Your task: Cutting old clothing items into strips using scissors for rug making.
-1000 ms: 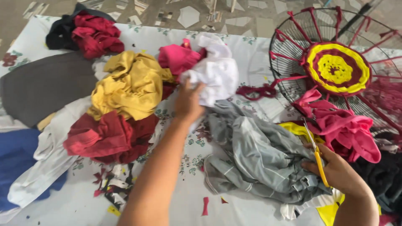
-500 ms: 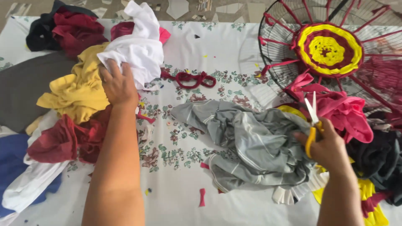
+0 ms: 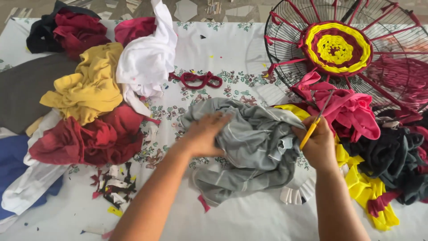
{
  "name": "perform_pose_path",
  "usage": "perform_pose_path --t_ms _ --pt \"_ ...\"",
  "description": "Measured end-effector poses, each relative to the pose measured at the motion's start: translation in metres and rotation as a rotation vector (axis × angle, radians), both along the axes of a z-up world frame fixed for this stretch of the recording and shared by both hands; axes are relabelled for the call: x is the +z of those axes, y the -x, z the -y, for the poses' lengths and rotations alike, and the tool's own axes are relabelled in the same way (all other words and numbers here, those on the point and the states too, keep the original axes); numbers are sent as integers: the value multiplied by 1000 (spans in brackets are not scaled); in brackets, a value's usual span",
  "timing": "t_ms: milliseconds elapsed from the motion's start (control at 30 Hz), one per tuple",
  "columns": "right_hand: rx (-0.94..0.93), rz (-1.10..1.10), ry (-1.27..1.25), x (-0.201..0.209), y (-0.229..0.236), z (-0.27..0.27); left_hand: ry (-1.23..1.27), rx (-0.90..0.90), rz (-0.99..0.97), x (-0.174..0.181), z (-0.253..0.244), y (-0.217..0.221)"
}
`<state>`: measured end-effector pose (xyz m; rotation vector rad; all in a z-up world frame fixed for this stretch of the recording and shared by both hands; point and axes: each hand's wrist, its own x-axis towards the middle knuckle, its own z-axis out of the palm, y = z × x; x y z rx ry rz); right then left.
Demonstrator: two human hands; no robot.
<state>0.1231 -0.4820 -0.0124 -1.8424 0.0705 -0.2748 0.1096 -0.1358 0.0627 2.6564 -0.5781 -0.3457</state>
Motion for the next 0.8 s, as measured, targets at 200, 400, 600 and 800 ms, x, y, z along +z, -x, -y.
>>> perform_pose_path --t_ms 200,400,600,800 --pt "-66 100 -138 5 1 5 226 392 235 -68 -13 -45" --pt "-27 177 -251 54 14 5 767 892 656 1 -45 -77" --pt "95 -54 -144 32 2 13 711 590 363 9 -36 -47" --pt "227 -339 579 69 20 -25 -59 206 -152 -13 12 31"
